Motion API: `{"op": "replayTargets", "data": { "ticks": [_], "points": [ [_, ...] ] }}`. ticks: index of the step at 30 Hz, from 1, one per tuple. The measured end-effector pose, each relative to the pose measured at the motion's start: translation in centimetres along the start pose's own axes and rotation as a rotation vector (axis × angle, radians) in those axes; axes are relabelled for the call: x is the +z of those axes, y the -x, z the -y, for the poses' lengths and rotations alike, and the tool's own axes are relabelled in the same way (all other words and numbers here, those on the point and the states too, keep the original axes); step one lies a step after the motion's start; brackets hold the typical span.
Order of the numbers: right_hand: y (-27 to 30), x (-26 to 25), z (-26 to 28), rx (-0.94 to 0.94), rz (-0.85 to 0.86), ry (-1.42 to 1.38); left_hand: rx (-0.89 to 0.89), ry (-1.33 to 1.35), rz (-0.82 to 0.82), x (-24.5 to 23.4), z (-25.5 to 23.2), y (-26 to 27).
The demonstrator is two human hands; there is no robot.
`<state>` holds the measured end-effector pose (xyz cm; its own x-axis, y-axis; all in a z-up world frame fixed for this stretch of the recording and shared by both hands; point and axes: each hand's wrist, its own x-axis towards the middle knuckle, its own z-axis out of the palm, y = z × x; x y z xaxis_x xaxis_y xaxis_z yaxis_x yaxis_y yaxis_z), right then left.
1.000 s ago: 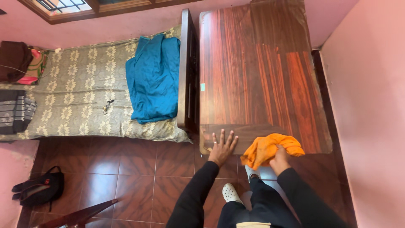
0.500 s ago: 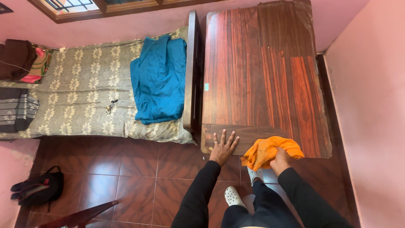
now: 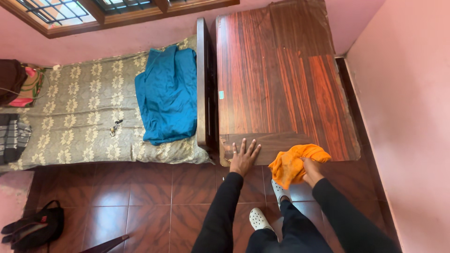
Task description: The person plugs in a charger, picks up a water bottle and items from a table, moves items on a shelf, wipes down a table with an orange cloth, and hangs black clothes on a line.
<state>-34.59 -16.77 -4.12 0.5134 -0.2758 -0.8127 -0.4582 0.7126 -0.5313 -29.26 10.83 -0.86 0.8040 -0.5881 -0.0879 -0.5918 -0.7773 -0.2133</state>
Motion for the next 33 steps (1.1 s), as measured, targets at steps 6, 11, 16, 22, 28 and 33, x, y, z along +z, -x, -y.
{"op": "replayTargets", "data": {
  "ticks": [6,11,16,22,28,33],
  "points": [
    [0.3,-0.6,1.6,-0.178,0.124,0.362,-0.025,0.235,0.257,-5.3,1.4,-0.8],
    [5.1,2.3,3.6,-0.361,0.402,0.414,-0.037,0.489,0.17,-8.8,0.6,-1.1],
    [11.1,5.6,3.9,0.184,0.806,0.192,-0.038,1.71,-0.07,-9.8,-1.4,0.0],
    [5.2,5.4,0.4,-0.62,0.503,0.83,-0.692,1.266,-0.192,-8.6,2.1,1.8],
    [5.5,8.0,-2.4,-0.893,0.751,0.979,-0.578,1.725,-0.47,-10.9,5.8,7.7],
    [6.1,10.9,-5.3,-0.878,0.891,1.027,-0.584,1.449,-0.456,-13.5,6.8,12.1]
  ]
}}
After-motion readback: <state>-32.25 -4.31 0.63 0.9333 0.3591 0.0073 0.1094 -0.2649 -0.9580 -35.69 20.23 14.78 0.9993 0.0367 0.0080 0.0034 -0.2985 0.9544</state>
